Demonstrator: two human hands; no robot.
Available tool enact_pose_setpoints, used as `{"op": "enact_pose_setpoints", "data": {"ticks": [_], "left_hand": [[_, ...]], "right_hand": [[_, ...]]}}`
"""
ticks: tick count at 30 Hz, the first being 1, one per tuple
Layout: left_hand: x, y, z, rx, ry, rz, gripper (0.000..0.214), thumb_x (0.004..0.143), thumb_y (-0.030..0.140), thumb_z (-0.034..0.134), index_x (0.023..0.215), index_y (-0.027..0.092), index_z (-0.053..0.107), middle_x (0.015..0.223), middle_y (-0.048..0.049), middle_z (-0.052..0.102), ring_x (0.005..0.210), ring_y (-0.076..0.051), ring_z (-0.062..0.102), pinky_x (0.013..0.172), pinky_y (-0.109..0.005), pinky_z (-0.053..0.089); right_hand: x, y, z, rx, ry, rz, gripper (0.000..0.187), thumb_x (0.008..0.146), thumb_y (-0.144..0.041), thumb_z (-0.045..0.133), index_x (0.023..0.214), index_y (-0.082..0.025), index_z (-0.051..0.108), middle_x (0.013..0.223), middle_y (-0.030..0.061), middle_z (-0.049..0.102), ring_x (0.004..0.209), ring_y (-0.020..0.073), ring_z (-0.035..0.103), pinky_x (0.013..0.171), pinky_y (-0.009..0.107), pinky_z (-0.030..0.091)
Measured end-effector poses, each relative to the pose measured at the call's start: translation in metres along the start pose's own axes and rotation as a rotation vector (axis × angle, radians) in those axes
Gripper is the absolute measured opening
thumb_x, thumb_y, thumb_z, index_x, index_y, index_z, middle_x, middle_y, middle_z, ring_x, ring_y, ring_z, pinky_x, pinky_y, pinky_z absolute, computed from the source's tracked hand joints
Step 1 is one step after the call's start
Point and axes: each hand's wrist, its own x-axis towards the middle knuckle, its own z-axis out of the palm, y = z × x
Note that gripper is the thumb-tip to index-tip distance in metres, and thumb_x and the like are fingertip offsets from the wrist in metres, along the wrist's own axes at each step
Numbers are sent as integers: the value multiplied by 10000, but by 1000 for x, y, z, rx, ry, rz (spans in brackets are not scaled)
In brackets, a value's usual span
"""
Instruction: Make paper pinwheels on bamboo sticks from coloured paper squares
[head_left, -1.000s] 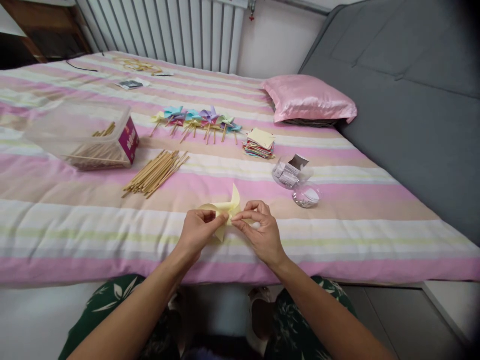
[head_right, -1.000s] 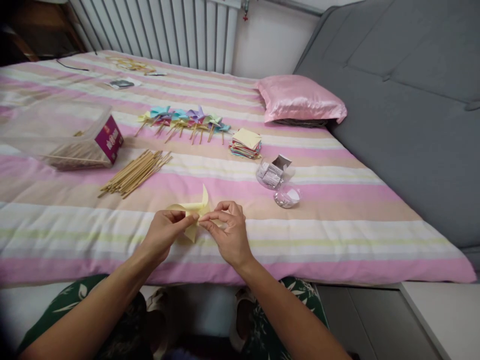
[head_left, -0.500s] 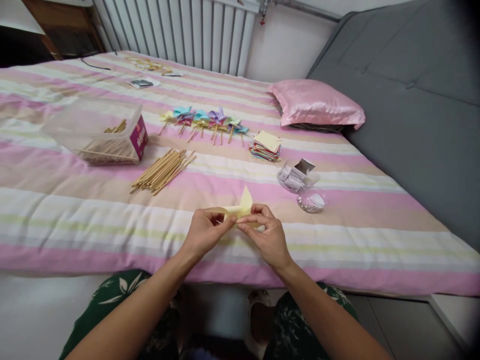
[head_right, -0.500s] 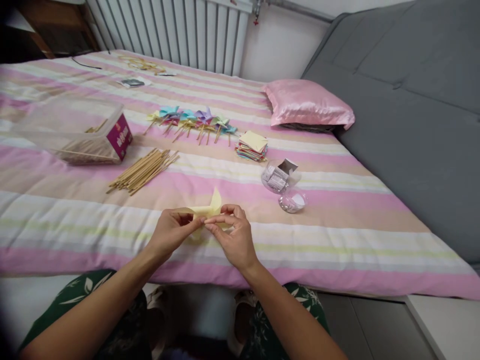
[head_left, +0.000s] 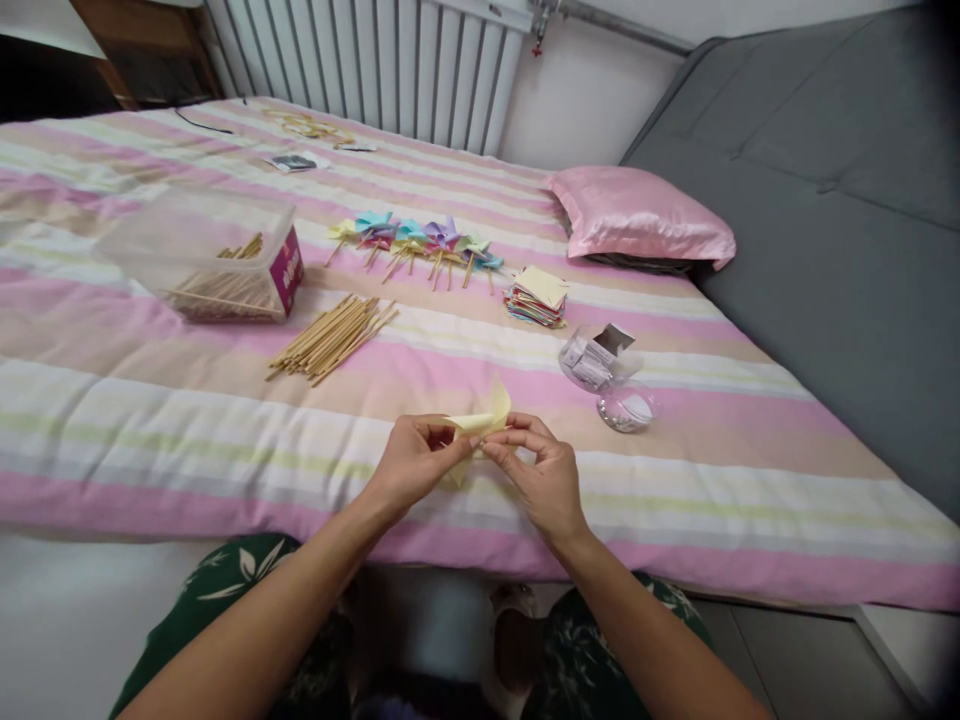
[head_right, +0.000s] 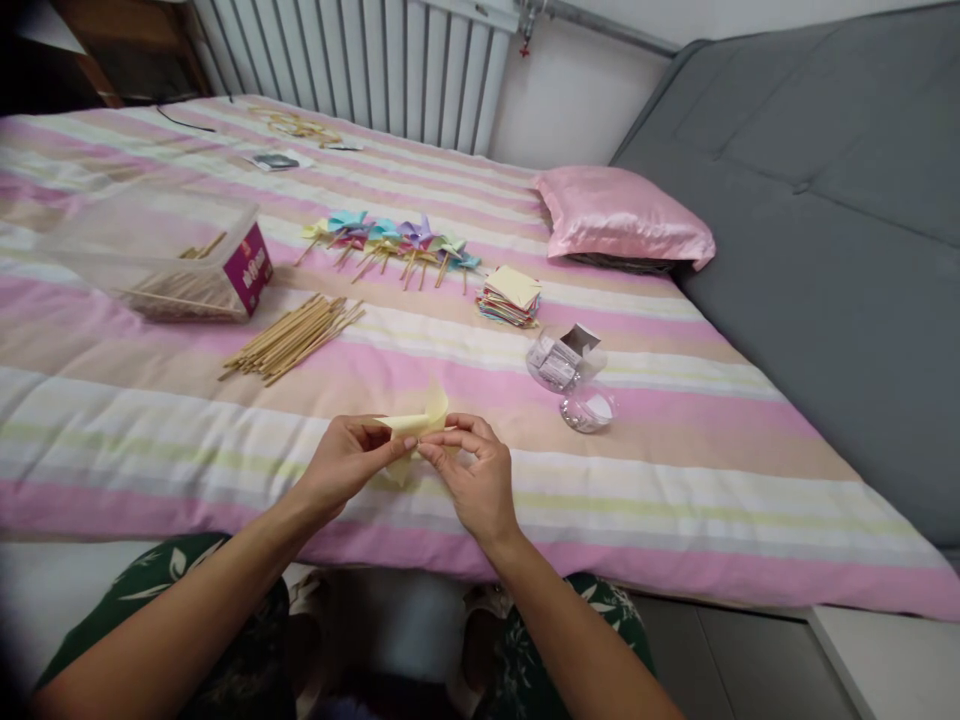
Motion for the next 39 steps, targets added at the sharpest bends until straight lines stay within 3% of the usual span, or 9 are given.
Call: {"op": "enact_pose_setpoints", "data": {"ticks": [12,20,27,33,36,39], "left_hand": [[0,-1,-1,10,-6,9,244,650,350,701,579,129,625,524,9,555,458,-77,428,428,-196,295],[1,-1,-1,131,13,60,243,668,348,680,610,113,669,540,-3,567,477,-87,444,436,-198,296],[0,-1,0,227,21,172,204,706,315,634,651,125,683,562,-8,599,509,-96,483,463,-188,346],[0,-2,0,239,52,182,167,698,284,640,646,131,682,554,-4,602,501,-93,491,448,-180,345],[-1,1,1,221,45,156,141,693,250,635,713,131,707,580,-9,631,508,-97,504,451,-182,353],[-1,4,2,219,43,141,146,689,241,634,732,128,716,585,-10,643,500,-95,498,446,-183,351]], "right_hand": [[0,-2,0,-35,-26,9,84,753,-297,668,750,-232,722,937,48,623,1005,199,565,914,332,437],[-1,-3,-1,-9,-41,11,76,757,-279,662,747,-224,712,953,47,613,980,199,573,902,336,434],[-2,-3,-1,19,-40,5,99,778,-276,635,750,-186,667,925,51,622,891,184,583,847,327,433],[-3,-2,2,54,-11,3,114,777,-276,635,768,-184,569,807,13,587,781,153,556,758,291,430],[-4,-1,4,93,48,14,193,750,-274,665,834,-202,506,815,1,567,789,153,552,750,287,435],[-4,-2,6,177,16,52,309,755,-275,659,999,-216,478,895,22,605,857,172,577,776,303,452]]}}
